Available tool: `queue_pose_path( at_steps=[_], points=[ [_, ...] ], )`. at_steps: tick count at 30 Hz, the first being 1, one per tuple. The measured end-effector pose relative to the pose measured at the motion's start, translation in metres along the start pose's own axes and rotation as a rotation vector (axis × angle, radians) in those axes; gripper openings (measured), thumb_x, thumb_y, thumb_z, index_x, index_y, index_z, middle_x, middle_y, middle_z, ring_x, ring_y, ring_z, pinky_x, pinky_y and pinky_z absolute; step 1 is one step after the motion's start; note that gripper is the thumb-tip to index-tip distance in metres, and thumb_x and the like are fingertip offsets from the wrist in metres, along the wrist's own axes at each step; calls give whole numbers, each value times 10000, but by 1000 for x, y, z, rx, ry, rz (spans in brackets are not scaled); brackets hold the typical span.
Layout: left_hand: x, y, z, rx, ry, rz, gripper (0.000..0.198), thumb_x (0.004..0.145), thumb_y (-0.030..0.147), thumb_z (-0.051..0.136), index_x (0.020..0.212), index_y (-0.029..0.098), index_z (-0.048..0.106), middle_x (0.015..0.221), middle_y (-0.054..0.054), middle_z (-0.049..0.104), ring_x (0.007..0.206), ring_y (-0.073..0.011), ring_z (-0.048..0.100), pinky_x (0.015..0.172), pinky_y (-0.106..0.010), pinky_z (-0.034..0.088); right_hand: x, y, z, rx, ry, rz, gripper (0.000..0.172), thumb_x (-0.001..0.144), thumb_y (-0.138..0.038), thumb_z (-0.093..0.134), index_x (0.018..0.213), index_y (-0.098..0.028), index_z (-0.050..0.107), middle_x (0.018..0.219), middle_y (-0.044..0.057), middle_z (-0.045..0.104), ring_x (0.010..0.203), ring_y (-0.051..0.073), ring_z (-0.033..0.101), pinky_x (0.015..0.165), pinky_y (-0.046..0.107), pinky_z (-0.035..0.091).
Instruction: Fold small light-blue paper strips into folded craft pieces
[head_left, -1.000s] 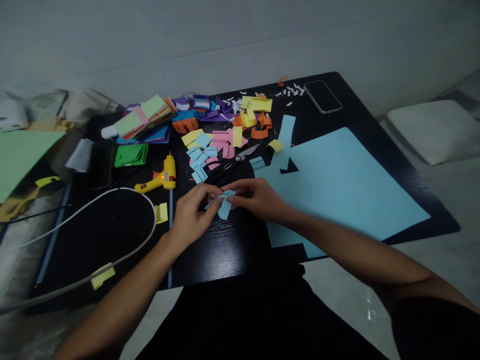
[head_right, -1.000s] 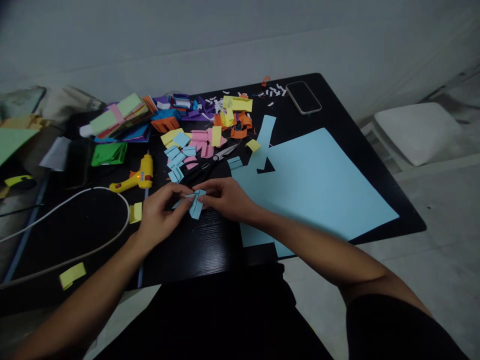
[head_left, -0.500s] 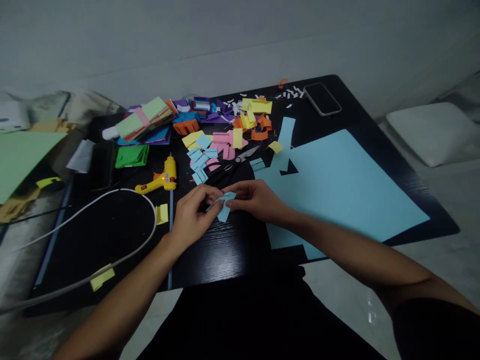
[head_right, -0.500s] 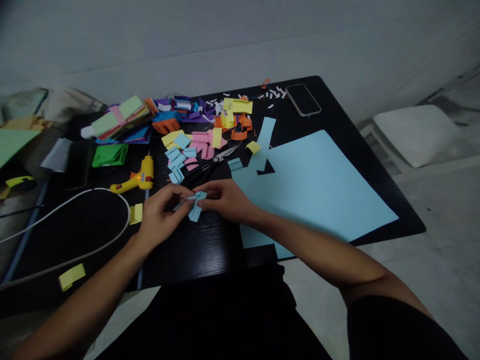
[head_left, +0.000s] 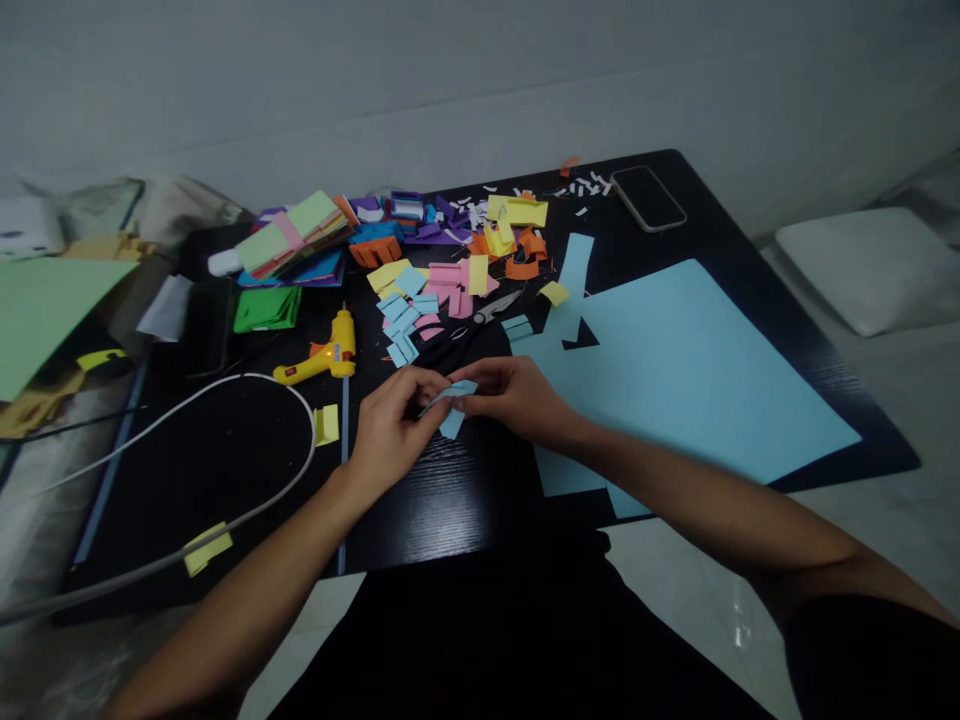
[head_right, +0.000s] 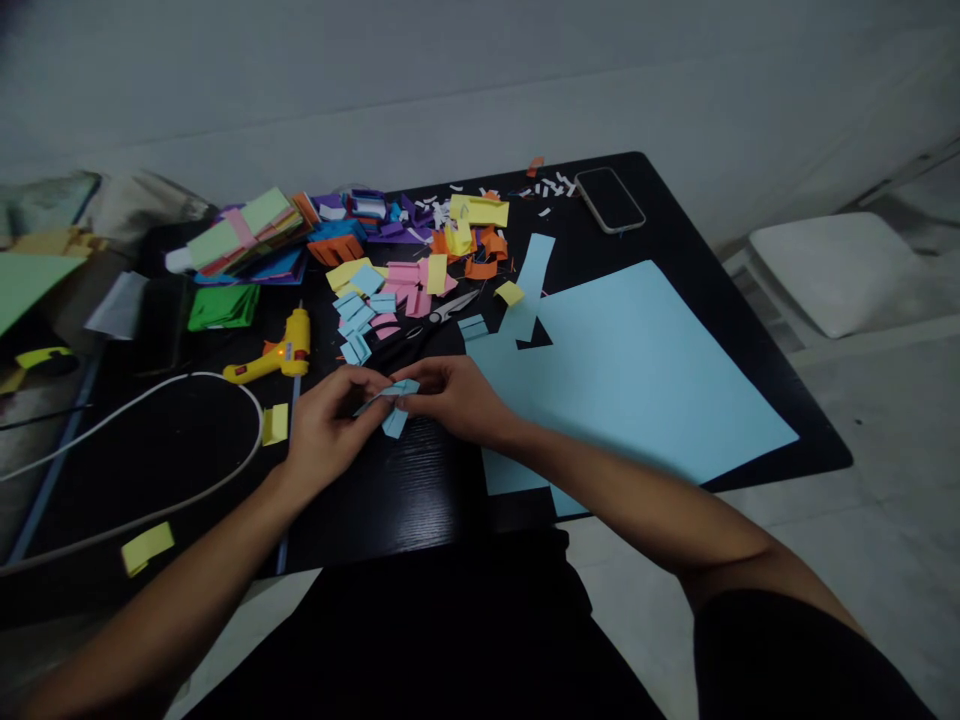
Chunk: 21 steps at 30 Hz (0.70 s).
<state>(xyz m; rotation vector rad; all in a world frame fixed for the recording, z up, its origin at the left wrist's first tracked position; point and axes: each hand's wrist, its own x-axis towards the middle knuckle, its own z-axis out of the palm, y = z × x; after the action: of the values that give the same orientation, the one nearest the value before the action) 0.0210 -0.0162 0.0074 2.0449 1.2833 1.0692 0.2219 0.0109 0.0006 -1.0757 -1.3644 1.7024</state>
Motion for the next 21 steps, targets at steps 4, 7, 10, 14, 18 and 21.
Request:
queue_pose_path(
  at_steps=[4,7,10,14,18,21],
  points=[
    [-1,1,3,15,12,-15,88,956,213,679,1042,195,686,910,-28,704,792,-148,661,714,-280,543,0,1,1,47,34,21,287,747,-276,862,1007,-182,784,771,3,737,715,151,668,720,315,538],
    [-2,-2,5,-41,10,-51,120,950,208,674,1071,200,672,973,-45,718,857,-167,695,772,-308,575,0,1,2,92,16,7,269,746,-242,856,990,-185,758,862,18,770,789,164,713,798,338,570],
    [-3,-6,6,-122,14,-100,183,927,197,691,1106,208,654,1008,-51,738,892,-178,727,803,-321,607,-1,2,4,57,2,-54,258,767,-261,845,991,-188,741,953,34,781,868,176,733,855,357,580],
    [-3,-8,5,-156,27,-114,265,886,172,720,1138,205,643,978,-44,756,855,-171,743,790,-313,623,-4,2,6,-56,42,-121,237,809,-283,807,1014,-193,729,974,36,778,822,164,730,810,336,582],
    [-2,-6,4,-162,46,-84,271,882,167,724,1136,201,639,971,-35,749,841,-152,731,783,-291,620,-8,-2,8,-130,60,-183,203,851,-269,765,1039,-197,737,996,44,784,877,183,741,860,354,586],
    [-2,-4,5,-153,47,-76,272,892,171,711,1150,198,628,969,-33,735,834,-145,713,773,-281,610,-8,-4,8,-145,76,-199,166,872,-262,742,1020,-188,752,996,57,788,911,198,742,893,367,581]
  ],
)
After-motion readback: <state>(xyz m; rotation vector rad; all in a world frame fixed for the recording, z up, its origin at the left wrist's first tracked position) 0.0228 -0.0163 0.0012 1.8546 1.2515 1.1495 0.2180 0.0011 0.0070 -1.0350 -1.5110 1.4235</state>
